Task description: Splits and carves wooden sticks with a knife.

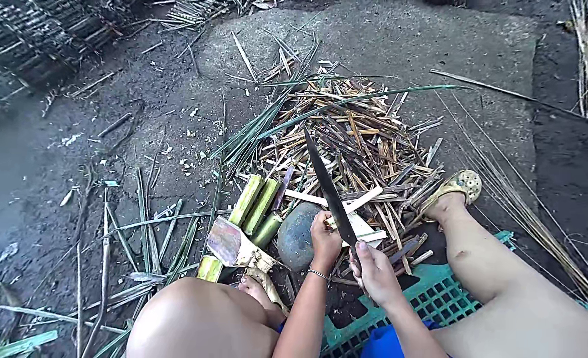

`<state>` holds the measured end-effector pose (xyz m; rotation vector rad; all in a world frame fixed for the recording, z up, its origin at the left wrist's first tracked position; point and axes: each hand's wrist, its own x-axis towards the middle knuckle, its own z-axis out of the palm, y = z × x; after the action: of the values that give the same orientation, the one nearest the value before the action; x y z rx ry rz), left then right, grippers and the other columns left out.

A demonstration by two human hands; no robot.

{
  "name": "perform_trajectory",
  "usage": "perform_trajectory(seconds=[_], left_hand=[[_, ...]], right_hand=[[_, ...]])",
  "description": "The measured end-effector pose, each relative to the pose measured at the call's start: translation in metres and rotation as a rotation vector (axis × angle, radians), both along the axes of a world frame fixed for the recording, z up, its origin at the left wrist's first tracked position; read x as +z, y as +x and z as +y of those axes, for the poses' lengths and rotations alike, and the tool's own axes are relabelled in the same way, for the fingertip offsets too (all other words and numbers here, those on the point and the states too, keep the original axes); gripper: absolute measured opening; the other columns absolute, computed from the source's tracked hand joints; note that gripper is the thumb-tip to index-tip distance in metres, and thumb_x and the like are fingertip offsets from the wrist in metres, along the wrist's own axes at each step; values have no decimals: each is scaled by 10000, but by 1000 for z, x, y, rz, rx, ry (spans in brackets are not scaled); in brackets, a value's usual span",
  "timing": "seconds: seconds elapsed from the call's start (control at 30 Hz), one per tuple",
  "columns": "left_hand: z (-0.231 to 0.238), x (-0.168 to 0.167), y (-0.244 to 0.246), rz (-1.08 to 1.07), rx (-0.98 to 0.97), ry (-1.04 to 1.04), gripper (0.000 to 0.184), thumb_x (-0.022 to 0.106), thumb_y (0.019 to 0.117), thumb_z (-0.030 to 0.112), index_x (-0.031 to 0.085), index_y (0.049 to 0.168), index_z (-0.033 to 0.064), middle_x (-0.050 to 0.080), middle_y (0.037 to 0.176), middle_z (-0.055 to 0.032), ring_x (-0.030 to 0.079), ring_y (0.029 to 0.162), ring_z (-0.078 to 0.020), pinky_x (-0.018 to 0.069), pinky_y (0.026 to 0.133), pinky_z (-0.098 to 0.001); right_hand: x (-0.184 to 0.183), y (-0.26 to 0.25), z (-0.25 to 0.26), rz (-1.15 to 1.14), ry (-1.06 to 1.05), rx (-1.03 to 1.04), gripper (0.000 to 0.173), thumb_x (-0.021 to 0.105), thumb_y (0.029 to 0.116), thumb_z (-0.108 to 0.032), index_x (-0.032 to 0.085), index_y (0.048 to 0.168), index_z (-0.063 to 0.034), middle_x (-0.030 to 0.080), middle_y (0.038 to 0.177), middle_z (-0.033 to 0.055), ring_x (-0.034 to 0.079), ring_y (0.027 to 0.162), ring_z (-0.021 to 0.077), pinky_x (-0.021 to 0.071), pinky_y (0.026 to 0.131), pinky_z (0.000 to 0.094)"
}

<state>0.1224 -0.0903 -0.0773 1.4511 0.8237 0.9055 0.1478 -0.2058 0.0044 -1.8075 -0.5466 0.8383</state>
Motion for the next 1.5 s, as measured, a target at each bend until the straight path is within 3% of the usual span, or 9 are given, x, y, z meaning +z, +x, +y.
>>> perform_trajectory(seconds=[0.17, 0.33, 0.6, 0.8, 1.0, 1.17, 1.27, 1.37, 1.5], left_hand=[[-1, -4, -1, -9, -13, -9, 146, 658, 737, -47, 644, 881, -30, 641, 826, -77, 616, 801, -99, 518, 760, -253], [-2, -4, 0, -9, -12, 44, 130, 696, 748, 2, 653, 868, -21, 641, 796, -59, 620, 788, -91, 518, 765, -254], [18, -30, -7, 142, -198, -43, 238, 690, 753, -55, 650, 987, -43, 665, 951, -133, 652, 886, -161, 552, 810, -330], [6, -18, -5, 83, 6, -14, 140, 654, 715, -79, 625, 835, -14, 639, 817, -83, 625, 823, -137, 523, 779, -308], [6, -35, -6, 171, 38, 47, 182, 704, 711, -50, 651, 884, -27, 660, 783, -88, 638, 749, -152, 530, 721, -353], [2, -39, -8, 136, 116, 134, 421, 763, 612, 21, 638, 1008, -46, 653, 875, -115, 615, 843, -211, 505, 765, -365], [6, -40, -8, 129, 42, 164, 310, 784, 604, 67, 661, 876, -19, 661, 859, -116, 634, 871, -227, 511, 804, -378], [14, -43, -10, 91, -62, 256, 245, 783, 626, 116, 634, 784, 2, 616, 793, -91, 615, 771, -164, 514, 716, -301], [15, -41, -12, 157, -15, 373, 208, 767, 622, 151, 661, 738, 15, 658, 703, -76, 649, 651, -166, 533, 620, -352]], right_hand=[[4, -1, -3, -92, 86, -9, 445, 348, 1064, -486, 557, 799, -195, 432, 555, -154, 402, 427, -41, 379, 413, 156], [-4, 6, 1, -52, -73, 42, 480, 298, 1077, -441, 556, 785, -162, 426, 550, -101, 415, 437, 22, 397, 443, 226], [3, 13, 2, 32, -69, 36, 482, 286, 1100, -398, 557, 806, -129, 424, 548, -80, 402, 423, 35, 388, 431, 222], [25, 7, -1, -15, -93, 69, 482, 314, 1071, -472, 566, 796, -168, 419, 552, -96, 401, 429, 25, 384, 427, 219], [18, 16, 8, 86, -177, 74, 514, 289, 1106, -442, 565, 825, -114, 435, 561, -49, 411, 435, 72, 395, 446, 257], [23, 13, 2, 133, -156, 66, 499, 305, 1100, -445, 562, 808, -132, 435, 559, -63, 413, 429, 46, 389, 433, 216], [21, 15, 5, 181, -132, 39, 493, 290, 1111, -415, 549, 815, -118, 424, 535, -62, 401, 406, 43, 378, 410, 205], [26, 17, 5, 230, -120, 27, 476, 292, 1115, -399, 551, 830, -120, 422, 537, -73, 396, 406, 25, 371, 408, 185], [32, 20, 4, 274, -116, 7, 465, 282, 1120, -380, 545, 837, -121, 426, 532, -79, 397, 399, 11, 370, 402, 167]])
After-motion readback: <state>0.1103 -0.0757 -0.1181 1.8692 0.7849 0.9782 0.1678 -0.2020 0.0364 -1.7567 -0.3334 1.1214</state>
